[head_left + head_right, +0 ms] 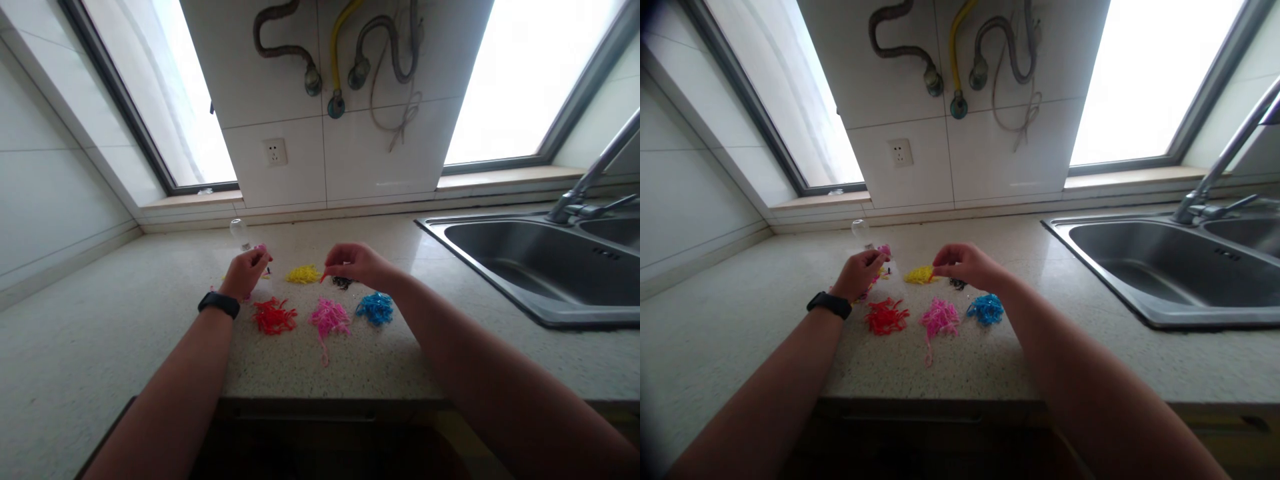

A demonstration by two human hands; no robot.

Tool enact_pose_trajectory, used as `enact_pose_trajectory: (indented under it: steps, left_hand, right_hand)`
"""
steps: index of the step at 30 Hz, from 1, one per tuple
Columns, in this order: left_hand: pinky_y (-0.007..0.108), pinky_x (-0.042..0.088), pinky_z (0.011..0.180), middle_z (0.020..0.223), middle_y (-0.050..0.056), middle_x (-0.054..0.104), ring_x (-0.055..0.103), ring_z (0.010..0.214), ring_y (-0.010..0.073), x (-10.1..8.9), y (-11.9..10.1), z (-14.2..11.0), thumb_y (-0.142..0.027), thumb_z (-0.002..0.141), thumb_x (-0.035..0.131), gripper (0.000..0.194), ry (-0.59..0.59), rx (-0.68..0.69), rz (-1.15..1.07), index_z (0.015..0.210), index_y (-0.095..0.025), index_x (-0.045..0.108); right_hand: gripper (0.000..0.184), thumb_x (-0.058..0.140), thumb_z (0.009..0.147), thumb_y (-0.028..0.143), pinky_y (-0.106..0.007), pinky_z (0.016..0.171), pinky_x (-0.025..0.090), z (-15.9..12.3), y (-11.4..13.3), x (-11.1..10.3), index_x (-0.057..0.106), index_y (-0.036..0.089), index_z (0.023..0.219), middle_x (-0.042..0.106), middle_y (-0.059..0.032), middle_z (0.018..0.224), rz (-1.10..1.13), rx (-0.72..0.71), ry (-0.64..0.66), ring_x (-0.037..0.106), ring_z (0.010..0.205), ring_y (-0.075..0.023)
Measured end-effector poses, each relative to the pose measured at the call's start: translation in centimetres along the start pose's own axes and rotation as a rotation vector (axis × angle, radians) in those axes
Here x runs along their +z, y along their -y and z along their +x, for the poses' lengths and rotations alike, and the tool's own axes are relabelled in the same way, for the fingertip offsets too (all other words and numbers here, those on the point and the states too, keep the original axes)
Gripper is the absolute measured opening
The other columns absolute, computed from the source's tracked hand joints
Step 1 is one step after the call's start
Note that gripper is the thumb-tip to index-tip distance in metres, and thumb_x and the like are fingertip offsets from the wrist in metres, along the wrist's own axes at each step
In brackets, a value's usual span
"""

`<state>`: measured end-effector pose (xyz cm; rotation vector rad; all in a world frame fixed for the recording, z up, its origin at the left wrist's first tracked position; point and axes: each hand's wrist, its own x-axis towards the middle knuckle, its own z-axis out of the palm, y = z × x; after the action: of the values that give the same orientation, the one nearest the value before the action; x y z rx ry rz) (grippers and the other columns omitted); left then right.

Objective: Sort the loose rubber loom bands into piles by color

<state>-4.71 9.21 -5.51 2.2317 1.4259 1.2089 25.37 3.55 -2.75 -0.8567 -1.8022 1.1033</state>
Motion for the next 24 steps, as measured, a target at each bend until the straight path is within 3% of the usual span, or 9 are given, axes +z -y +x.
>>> enact_pose_trajectory:
  steps: [5,9,12,15,19,24]
  left_hand:
    - [0.023,0.033,0.054,0.059,-0.003,0.055,0.044,0.055,0.0115,-0.2,0.1,0.1,-0.046,0.091,0.05,0.039,-0.004,-0.008,0.038,0.088,-0.013,0.072]
    - [0.024,0.033,0.057,0.061,-0.001,0.058,0.049,0.058,0.0123,-0.6,0.4,0.3,-0.047,0.092,0.049,0.04,0.005,0.004,0.114,0.086,-0.015,0.072]
    - [0.025,0.035,0.06,0.066,0.001,0.064,0.055,0.063,0.0143,-1.3,0.7,0.5,-0.049,0.093,0.048,0.042,-0.026,-0.025,0.224,0.086,-0.016,0.072]
    - [0.026,0.038,0.065,0.077,0.005,0.071,0.062,0.072,0.0176,-2.5,0.9,0.6,-0.05,0.091,0.048,0.039,-0.007,-0.117,0.366,0.088,-0.019,0.074]
    - [0.029,0.041,0.071,0.088,0.008,0.075,0.066,0.083,0.0226,-4.1,1.2,0.6,-0.047,0.087,0.052,0.034,0.113,-0.22,0.515,0.093,-0.023,0.074]
    - [0.028,0.045,0.07,0.096,0.009,0.076,0.068,0.085,0.0216,-6.2,1.8,0.2,-0.045,0.081,0.059,0.033,0.308,-0.366,0.543,0.096,-0.021,0.076]
  right_hand:
    - [0.02,0.076,0.075,0.031,-0.023,0.054,0.037,-0.7,0.4,0.3,0.069,0.016,0.086,0.061,0.0022,0.069,-0.264,0.021,0.346,0.047,0.061,-0.0084]
    - [0.016,0.074,0.077,0.027,-0.023,0.055,0.036,-0.9,0.8,0.6,0.073,0.017,0.089,0.064,0.0006,0.072,-0.472,0.005,0.443,0.047,0.063,-0.0095]
    - [0.019,0.073,0.078,0.03,-0.024,0.056,0.036,-0.8,0.7,0.6,0.074,0.018,0.093,0.064,0.0003,0.072,-0.519,-0.008,0.414,0.047,0.063,-0.0102]
    - [0.022,0.069,0.082,0.034,-0.025,0.057,0.036,-0.5,0.0,0.6,0.073,0.016,0.094,0.061,0.0002,0.07,-0.511,-0.015,0.304,0.047,0.062,-0.0103]
    - [0.023,0.064,0.084,0.036,-0.026,0.057,0.035,-0.2,-0.9,0.6,0.071,0.015,0.09,0.059,-0.0003,0.068,-0.526,-0.003,0.184,0.047,0.061,-0.0108]
    - [0.025,0.06,0.085,0.038,-0.027,0.059,0.036,-0.1,-1.5,0.5,0.07,0.016,0.089,0.06,-0.0008,0.067,-0.56,-0.027,0.135,0.048,0.061,-0.0115]
